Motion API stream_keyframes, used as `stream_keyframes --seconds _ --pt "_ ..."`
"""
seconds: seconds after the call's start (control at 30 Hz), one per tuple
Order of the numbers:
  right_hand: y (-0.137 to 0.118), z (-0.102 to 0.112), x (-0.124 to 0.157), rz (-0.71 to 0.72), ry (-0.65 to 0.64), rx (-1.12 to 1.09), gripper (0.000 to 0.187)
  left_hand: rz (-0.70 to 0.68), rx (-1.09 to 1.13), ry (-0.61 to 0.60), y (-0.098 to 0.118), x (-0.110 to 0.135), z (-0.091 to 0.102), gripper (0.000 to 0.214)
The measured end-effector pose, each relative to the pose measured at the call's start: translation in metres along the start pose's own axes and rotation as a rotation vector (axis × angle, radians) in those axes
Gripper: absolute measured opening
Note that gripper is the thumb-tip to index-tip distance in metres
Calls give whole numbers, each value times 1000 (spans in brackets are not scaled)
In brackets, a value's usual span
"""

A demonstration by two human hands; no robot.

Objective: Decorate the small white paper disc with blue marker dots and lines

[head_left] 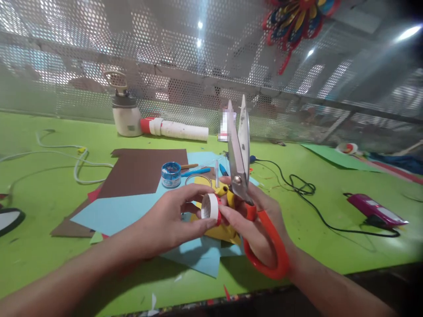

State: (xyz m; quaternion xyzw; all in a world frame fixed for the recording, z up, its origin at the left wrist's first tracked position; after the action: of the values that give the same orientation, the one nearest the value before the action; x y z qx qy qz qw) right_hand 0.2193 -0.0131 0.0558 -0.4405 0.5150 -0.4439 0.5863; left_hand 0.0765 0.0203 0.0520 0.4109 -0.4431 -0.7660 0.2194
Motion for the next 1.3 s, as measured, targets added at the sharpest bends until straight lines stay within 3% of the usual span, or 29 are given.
stream_keyframes --seconds 0.33,0.7,1.13,1.3 --pt "-1 1 0 -37 43 -3 37 15 -18 15 -1 0 -1 31" --pt "-1 -1 4 75 -18 74 49 -27 -79 28 -3 3 0 37" --pt "3 0 6 108 56 157 49 -31 -53 74 -3 1 7 33" --pt "-2 5 7 90 106 185 35 -15 -32 69 -1 1 9 39"
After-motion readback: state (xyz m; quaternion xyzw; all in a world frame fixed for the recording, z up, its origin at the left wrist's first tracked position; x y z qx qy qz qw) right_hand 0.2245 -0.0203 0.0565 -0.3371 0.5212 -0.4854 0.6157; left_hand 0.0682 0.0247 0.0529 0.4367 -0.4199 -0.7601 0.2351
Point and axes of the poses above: each hand's wrist, its own x-axis away from the middle knuckle, its own z-axis out of the back of the hand, y = z × x, the point moved 6 cm from there along -x, towards the middle knuckle, and after that the axes turned 11 degrees about -z, right-handed, at the moved point
